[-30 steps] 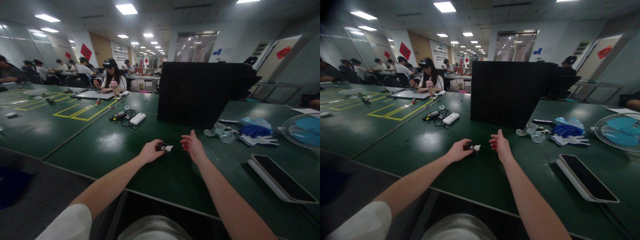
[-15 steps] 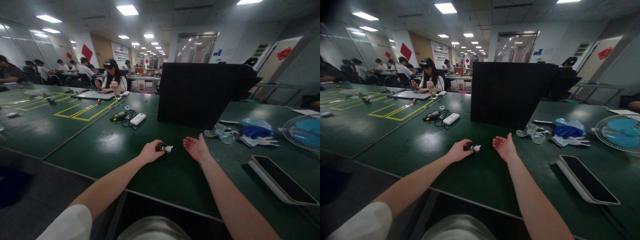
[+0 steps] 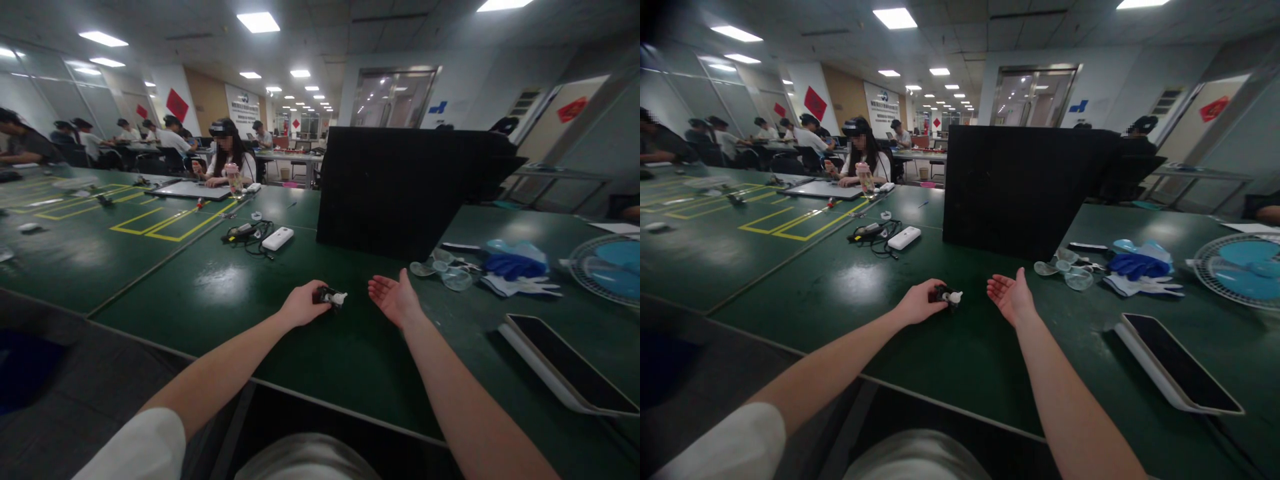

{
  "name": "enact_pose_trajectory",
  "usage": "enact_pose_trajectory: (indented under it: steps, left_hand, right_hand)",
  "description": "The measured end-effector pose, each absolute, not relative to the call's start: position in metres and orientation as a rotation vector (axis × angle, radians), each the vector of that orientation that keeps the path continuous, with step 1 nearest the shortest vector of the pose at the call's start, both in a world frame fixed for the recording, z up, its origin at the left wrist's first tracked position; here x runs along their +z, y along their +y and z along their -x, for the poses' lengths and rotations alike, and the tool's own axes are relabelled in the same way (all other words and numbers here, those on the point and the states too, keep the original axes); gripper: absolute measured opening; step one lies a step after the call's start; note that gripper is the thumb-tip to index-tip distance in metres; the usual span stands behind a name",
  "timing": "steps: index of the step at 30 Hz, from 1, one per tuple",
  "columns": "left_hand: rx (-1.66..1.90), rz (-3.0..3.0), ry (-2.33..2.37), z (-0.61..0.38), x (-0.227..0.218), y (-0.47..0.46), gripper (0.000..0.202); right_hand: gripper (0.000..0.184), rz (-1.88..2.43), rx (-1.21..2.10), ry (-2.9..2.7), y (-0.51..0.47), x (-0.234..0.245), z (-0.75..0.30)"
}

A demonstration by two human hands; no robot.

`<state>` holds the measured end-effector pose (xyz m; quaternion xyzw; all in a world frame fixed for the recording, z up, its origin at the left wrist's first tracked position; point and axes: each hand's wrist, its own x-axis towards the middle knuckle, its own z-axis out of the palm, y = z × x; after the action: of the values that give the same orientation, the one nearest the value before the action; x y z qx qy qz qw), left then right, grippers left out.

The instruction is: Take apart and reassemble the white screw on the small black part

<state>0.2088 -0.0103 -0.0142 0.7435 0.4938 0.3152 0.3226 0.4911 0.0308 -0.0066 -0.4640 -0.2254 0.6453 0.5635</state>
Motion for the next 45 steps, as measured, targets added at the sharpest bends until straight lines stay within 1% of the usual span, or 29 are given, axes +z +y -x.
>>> enact_pose_trajectory:
  steps: [24, 30, 33, 36, 40, 45]
  left_hand:
    - [0.836, -1.979, 1.347, -0.202, -0.010, -0.006, 0.049]
    - [0.938, -2.035, 1.462, -0.183, -0.010, 0.010, 0.045]
    - [0.972, -2.009, 1.540, -0.165, -0.011, 0.020, 0.046]
    - [0.998, -2.109, 1.671, -0.139, -0.010, 0.025, 0.048]
    - [0.893, -2.365, 1.863, -0.097, -0.002, 0.023, 0.046]
    - [0.603, -2.617, 2.072, -0.061, 0.002, 0.020, 0.047]
  right_hand:
    - [0.064, 1.106, 1.506, -0.534, 0.025, 0.002, -0.487]
    - [0.066, 1.096, 1.512, -0.514, 0.028, -0.002, -0.489]
    - [0.066, 1.096, 1.514, -0.511, 0.028, -0.003, -0.490]
    - [0.067, 1.087, 1.522, -0.518, 0.028, -0.004, -0.490]
    - [0.067, 1.068, 1.522, -0.522, 0.029, -0.006, -0.491]
    - [0.067, 1.057, 1.524, -0.528, 0.031, -0.008, -0.492]
